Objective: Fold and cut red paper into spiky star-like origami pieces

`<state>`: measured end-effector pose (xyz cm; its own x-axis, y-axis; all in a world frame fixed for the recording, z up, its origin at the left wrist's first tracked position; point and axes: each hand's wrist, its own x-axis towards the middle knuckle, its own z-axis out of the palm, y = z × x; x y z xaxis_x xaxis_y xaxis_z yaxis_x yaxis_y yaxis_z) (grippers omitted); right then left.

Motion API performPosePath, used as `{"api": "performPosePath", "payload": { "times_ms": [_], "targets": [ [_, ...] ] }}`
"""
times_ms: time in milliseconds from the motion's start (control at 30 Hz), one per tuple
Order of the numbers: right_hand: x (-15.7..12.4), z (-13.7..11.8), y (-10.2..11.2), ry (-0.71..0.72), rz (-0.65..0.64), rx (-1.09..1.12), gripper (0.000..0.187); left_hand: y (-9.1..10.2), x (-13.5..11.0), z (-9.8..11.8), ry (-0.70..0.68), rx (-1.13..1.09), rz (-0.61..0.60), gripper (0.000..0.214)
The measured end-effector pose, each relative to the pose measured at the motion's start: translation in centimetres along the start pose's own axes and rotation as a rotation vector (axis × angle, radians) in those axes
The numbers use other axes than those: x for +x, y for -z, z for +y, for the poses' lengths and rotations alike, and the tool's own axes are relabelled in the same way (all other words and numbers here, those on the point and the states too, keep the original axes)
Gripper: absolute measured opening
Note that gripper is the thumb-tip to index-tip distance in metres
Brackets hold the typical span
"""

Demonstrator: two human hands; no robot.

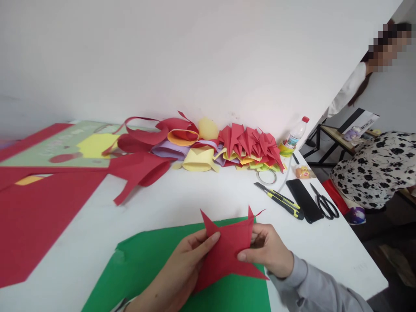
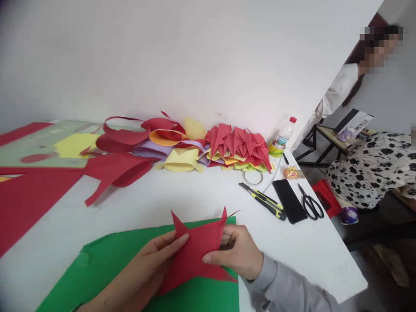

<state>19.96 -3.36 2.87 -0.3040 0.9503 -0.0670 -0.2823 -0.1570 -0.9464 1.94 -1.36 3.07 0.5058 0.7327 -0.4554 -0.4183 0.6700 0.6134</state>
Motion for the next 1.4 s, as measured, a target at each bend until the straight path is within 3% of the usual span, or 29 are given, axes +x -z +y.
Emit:
{"api": "performPosePath", "payload": {
  "times_ms": [100, 300, 500, 733, 967, 1033, 1067, 1133, 1200, 1233, 1300, 1400],
  "targets": [
    [0.0, 0.1, 0.1, -0.015, -0.004, 0.007, 0.028, 0.0, -0.2, -0.1, -0.046, 0.038, 0.009, 0.038],
    [0.2, -0.2, 0.7, 0.071, 0.121, 0.075, 0.024, 0.8, -0.2, -0.4, -0.047, 0.189, 0.015, 0.025],
    [0.2, -0.4, 0.9, 0.033, 0.115, 0.142, 0.028, 1.0, 0.1, -0.5, -0.002, 0.170, 0.021, 0.040],
    [0.5, -0.6, 1.4, 0.032, 0.256, 0.169, 0.030, 1.5, 0.2, 0.1, -0.126, 0.321, 0.078, 0.035],
    [0.8, -1.0, 1.4, 0.056, 0.318, 0.200, 0.030, 1.7, 0.3, 0.9, -0.197, 0.467, 0.159, 0.029],
    [0.8, -0.8, 1.4, 0.072, 0.357, 0.185, 0.030, 1.9, 0.2, 0.9, -0.335, 0.619, 0.242, 0.024],
    [0.8, -0.7, 1.4, 0.076, 0.377, 0.172, 0.030, 2.0, 0.1, 0.8, -0.480, 0.728, 0.287, 0.021],
    [0.7, -0.2, 1.1, 0.071, 0.403, 0.141, 0.030, 2.2, -0.2, 0.4, -0.886, 0.997, 0.328, 0.013],
    [0.5, 0.2, 0.6, 0.048, 0.392, 0.114, 0.030, 2.4, -0.4, -0.2, -1.283, 1.291, 0.277, 0.021],
    [0.4, 0.4, 0.2, 0.038, 0.374, 0.105, 0.030, 2.4, -0.5, -0.5, -1.407, 1.433, 0.239, 0.027],
    [0.2, 0.6, -0.5, 0.036, 0.337, 0.095, 0.029, 2.3, -0.5, -1.0, -1.534, 1.649, 0.211, 0.032],
    [0.0, 0.6, -1.3, 0.058, 0.261, 0.089, 0.033, 2.2, -0.1, -1.4, -1.550, 1.777, 0.226, 0.031]
  ]
}}
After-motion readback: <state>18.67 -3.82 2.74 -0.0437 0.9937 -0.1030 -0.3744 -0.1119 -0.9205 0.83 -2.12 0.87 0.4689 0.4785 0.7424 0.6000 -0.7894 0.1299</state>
